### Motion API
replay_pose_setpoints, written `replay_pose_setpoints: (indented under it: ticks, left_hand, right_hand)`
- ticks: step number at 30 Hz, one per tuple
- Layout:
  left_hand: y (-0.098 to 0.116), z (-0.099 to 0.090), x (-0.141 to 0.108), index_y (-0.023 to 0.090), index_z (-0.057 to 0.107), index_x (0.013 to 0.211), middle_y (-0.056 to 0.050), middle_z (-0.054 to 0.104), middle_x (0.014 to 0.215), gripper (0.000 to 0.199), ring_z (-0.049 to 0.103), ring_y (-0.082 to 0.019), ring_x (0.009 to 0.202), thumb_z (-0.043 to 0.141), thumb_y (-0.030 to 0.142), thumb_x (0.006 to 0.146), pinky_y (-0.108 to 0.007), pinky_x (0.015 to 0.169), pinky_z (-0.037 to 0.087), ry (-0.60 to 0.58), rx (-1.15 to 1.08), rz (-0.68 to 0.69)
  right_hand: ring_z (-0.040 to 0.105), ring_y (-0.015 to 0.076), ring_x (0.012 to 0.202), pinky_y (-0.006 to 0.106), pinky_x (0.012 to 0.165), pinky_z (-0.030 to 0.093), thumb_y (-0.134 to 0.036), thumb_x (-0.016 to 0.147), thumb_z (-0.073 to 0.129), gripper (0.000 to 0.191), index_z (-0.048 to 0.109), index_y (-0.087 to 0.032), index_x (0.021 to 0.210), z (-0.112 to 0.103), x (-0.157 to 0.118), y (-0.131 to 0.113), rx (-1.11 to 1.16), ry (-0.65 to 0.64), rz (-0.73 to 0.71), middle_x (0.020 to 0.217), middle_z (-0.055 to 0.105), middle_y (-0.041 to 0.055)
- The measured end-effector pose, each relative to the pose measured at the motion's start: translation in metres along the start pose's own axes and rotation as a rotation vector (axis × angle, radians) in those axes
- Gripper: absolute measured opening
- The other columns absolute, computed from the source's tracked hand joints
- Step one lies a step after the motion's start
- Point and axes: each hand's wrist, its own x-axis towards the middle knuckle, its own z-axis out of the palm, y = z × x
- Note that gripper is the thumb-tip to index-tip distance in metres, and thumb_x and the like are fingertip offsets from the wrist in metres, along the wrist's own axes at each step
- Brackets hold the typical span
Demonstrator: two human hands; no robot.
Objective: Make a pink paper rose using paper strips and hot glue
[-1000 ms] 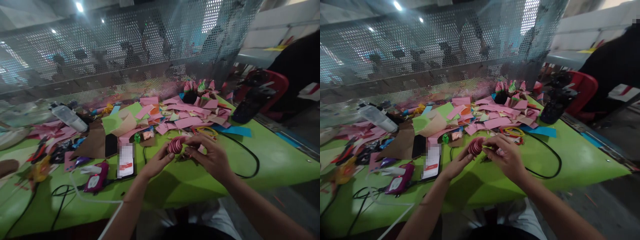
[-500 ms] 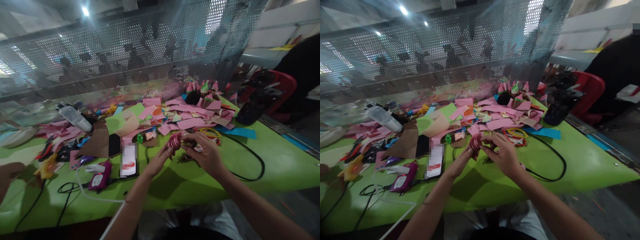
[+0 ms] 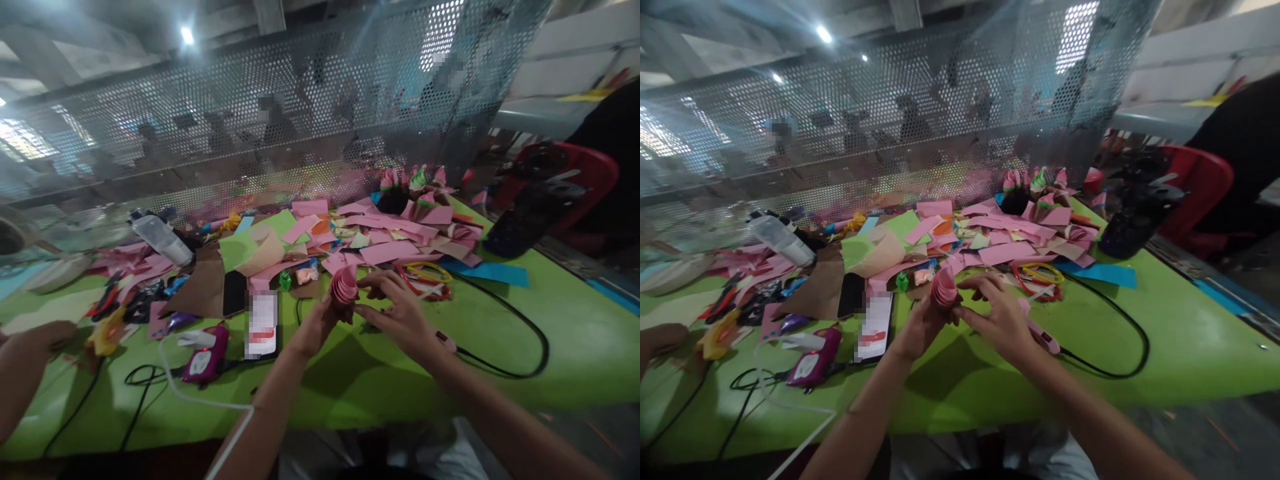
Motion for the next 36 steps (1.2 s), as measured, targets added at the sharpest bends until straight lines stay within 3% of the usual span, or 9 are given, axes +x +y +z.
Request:
replay_pose_setpoints:
  ticks: [5,9,15,18,24,29,32,36]
  left_hand:
    - [0.0,-0.003,-0.004,0.018,0.064,0.093,-0.005,0.061,0.081,0.063,0.047,-0.016,0.068,0.055,0.077,0.075,-0.032,0.066,0.039,-0.01,-0.065,-0.048]
    - [-0.002,-0.01,-0.004,0.018,0.065,0.09,-0.006,0.064,0.083,0.067,0.053,-0.018,0.074,0.064,0.079,0.065,-0.032,0.067,0.04,-0.002,-0.098,-0.114]
    - [-0.004,-0.017,-0.004,0.016,0.063,0.078,-0.006,0.063,0.076,0.067,0.059,-0.024,0.081,0.063,0.082,0.063,-0.038,0.074,0.044,0.111,-0.142,-0.18]
    - [-0.005,-0.018,-0.005,0.016,0.063,0.074,-0.006,0.063,0.072,0.067,0.06,-0.025,0.08,0.069,0.08,0.057,-0.038,0.077,0.045,0.112,-0.198,-0.172]
    - [-0.005,-0.015,-0.007,0.013,0.069,0.083,-0.008,0.068,0.079,0.063,0.062,-0.023,0.078,0.073,0.073,0.064,-0.034,0.074,0.043,0.079,-0.261,-0.153]
    - [-0.004,-0.009,-0.003,0.014,0.072,0.09,-0.008,0.071,0.083,0.067,0.063,-0.021,0.076,0.075,0.074,0.059,-0.031,0.072,0.044,0.146,-0.237,-0.115]
    - [-0.003,-0.007,-0.002,0.014,0.073,0.095,-0.01,0.074,0.089,0.069,0.065,-0.023,0.086,0.071,0.075,0.064,-0.033,0.08,0.047,0.137,-0.164,-0.097]
    - [-0.005,-0.003,-0.004,0.018,0.072,0.109,-0.011,0.073,0.112,0.06,0.062,-0.027,0.113,0.069,0.066,0.074,-0.038,0.101,0.043,0.114,-0.119,-0.115]
  right_hand:
    - [0.065,0.0198,0.087,0.031,0.068,0.057,-0.031,0.087,0.069,0.018,0.068,-0.023,0.103,0.002,-0.003,-0.007,0.084,0.011,-0.036,0.097,0.065,0.0062]
    - [0.067,0.0211,0.091,0.035,0.076,0.059,-0.03,0.087,0.07,0.017,0.07,-0.024,0.103,0.001,-0.006,-0.012,0.109,-0.003,-0.055,0.096,0.066,0.0063]
    - [0.067,0.0222,0.099,0.033,0.079,0.06,-0.025,0.09,0.065,0.029,0.068,-0.027,0.118,-0.002,-0.014,-0.014,0.137,-0.073,-0.086,0.105,0.068,0.0079]
    - [0.066,0.0232,0.105,0.034,0.084,0.059,-0.024,0.091,0.063,0.037,0.064,-0.028,0.128,-0.003,-0.016,-0.015,0.114,-0.11,-0.094,0.11,0.068,0.0086]
    - [0.065,0.0254,0.109,0.037,0.088,0.057,-0.026,0.092,0.059,0.045,0.057,-0.028,0.137,-0.004,-0.018,-0.015,0.055,-0.165,-0.082,0.116,0.067,0.0106]
    - [0.063,0.0262,0.113,0.037,0.09,0.056,-0.032,0.093,0.059,0.042,0.058,-0.026,0.134,-0.003,-0.018,-0.011,0.059,-0.171,0.029,0.12,0.065,0.011]
    - [0.063,0.0268,0.112,0.038,0.09,0.055,-0.037,0.091,0.061,0.039,0.061,-0.026,0.129,-0.001,-0.016,-0.006,0.067,-0.163,0.117,0.12,0.065,0.01]
    - [0.063,0.028,0.106,0.04,0.087,0.055,-0.039,0.086,0.066,0.039,0.062,-0.024,0.122,0.002,-0.015,0.001,0.056,-0.148,0.178,0.117,0.064,0.01]
